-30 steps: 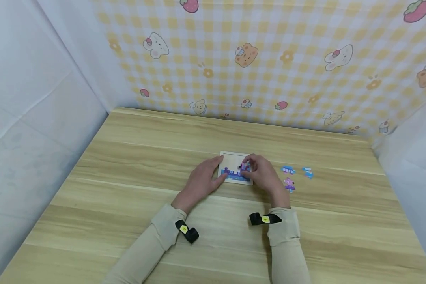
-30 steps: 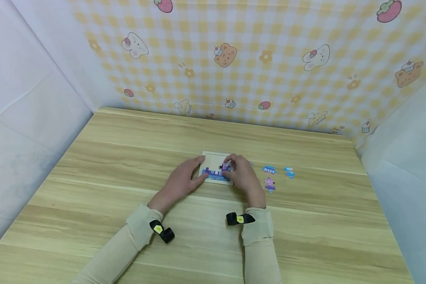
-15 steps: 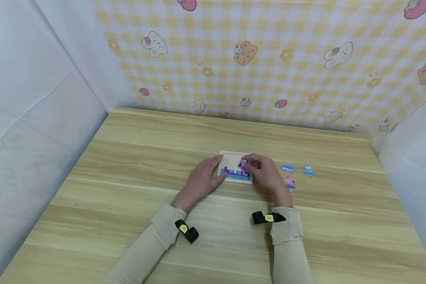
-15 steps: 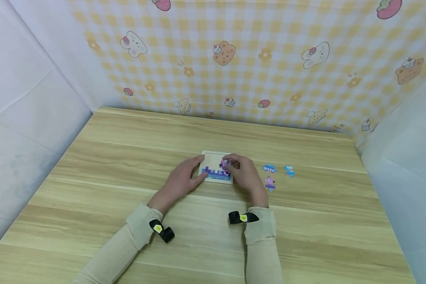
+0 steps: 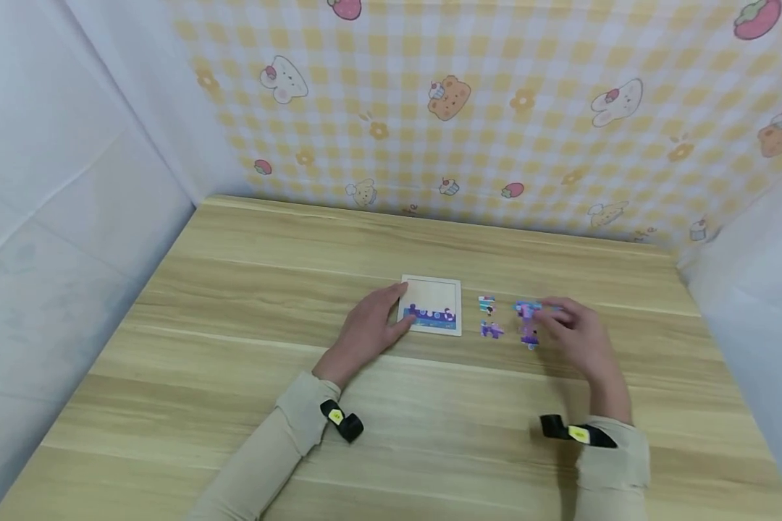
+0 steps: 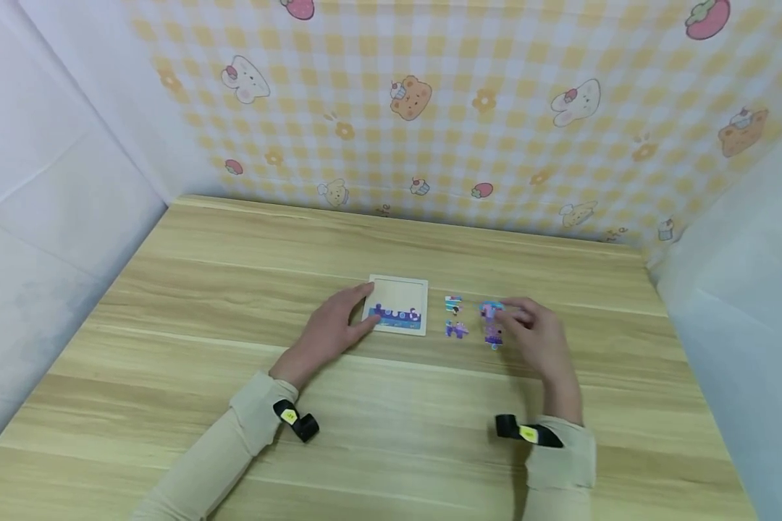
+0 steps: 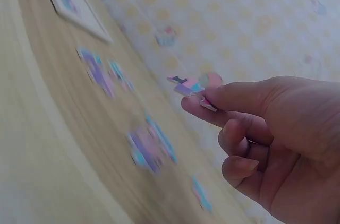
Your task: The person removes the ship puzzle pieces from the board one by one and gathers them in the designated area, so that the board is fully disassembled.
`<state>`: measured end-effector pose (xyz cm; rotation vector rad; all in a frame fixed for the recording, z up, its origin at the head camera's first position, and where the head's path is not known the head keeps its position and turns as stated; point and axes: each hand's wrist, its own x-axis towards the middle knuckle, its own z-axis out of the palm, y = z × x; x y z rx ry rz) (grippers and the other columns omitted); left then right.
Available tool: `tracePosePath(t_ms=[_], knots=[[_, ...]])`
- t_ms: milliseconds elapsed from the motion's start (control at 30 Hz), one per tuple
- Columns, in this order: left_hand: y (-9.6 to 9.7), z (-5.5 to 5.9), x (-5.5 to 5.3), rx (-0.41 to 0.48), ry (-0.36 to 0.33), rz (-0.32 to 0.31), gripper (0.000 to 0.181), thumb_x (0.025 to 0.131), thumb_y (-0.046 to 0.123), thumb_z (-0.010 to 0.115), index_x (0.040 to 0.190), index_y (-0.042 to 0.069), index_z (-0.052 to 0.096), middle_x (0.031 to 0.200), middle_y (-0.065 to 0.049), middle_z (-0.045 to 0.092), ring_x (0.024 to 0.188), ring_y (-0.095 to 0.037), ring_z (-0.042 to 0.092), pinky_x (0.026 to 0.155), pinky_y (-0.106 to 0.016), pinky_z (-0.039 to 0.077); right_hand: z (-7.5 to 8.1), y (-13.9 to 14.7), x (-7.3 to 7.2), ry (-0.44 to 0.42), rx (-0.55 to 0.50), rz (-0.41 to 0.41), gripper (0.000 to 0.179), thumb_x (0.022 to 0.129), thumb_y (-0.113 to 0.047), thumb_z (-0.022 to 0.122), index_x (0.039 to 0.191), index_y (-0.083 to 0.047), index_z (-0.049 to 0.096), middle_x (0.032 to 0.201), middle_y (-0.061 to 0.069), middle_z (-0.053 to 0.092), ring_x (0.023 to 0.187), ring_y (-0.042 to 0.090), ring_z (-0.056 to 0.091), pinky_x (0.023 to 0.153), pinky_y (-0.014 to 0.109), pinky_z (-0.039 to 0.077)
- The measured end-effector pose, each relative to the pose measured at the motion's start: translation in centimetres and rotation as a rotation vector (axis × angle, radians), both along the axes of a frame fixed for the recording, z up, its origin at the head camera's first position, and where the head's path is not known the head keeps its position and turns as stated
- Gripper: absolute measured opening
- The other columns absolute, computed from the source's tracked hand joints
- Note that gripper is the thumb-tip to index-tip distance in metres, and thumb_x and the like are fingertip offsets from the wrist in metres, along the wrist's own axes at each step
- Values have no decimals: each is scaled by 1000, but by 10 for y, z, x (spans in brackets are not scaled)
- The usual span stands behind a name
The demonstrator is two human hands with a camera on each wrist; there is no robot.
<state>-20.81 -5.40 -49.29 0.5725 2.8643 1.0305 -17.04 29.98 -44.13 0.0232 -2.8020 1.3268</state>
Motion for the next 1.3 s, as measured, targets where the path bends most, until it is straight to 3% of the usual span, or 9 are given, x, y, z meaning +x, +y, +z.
tracePosePath(t_ms=[133,333,433,533,800,1100,1300], knots=[[0,2,1,3,-10,3,70,101,41,66,158,9,42,159,-13,46,147,-34,42,122,-48,33,-1,33,16,-68,70,-92,41,104,-35,64,120,2,71,98,4,79,77,1,56,60,20,47],[1,-1,0,0,-8,8,69,102,42,65,158,10,42,159,-11,46,147,-33,42,122,-47,33,-8,57,25,-145,68,-133,40,103,-31,66,116,5,74,92,-6,71,77,5,52,61,21,48],[0,-1,-1,4,-8,4,69,102,42,65,158,9,43,159,-11,46,147,-33,42,122,-47,33,-11,61,26,-178,70,-137,39,103,-30,66,116,6,74,93,-7,71,79,4,52,63,20,47],[0,0,0,5,-9,1,69,102,42,65,158,9,43,159,-11,46,147,-33,42,123,-47,32,-14,63,25,-198,86,-139,40,102,-30,67,116,7,74,101,0,74,82,3,52,66,18,46],[1,0,0,4,-2,1,69,102,42,65,158,9,43,159,-10,46,147,-32,42,123,-46,33,-20,66,22,-189,181,-136,38,101,-32,69,113,4,76,113,17,74,88,0,54,70,15,44],[2,-2,0,-2,-10,9,70,102,44,65,159,10,42,160,-10,45,148,-32,41,123,-47,32,-25,62,22,-134,190,-199,29,99,-25,73,102,3,75,88,3,70,73,6,51,59,19,43],[2,0,-1,-9,-21,9,70,102,43,65,159,10,41,161,-10,44,148,-31,41,123,-47,31,-27,62,22,-120,168,-185,27,100,-22,70,104,4,73,89,3,68,74,4,52,61,18,44]])
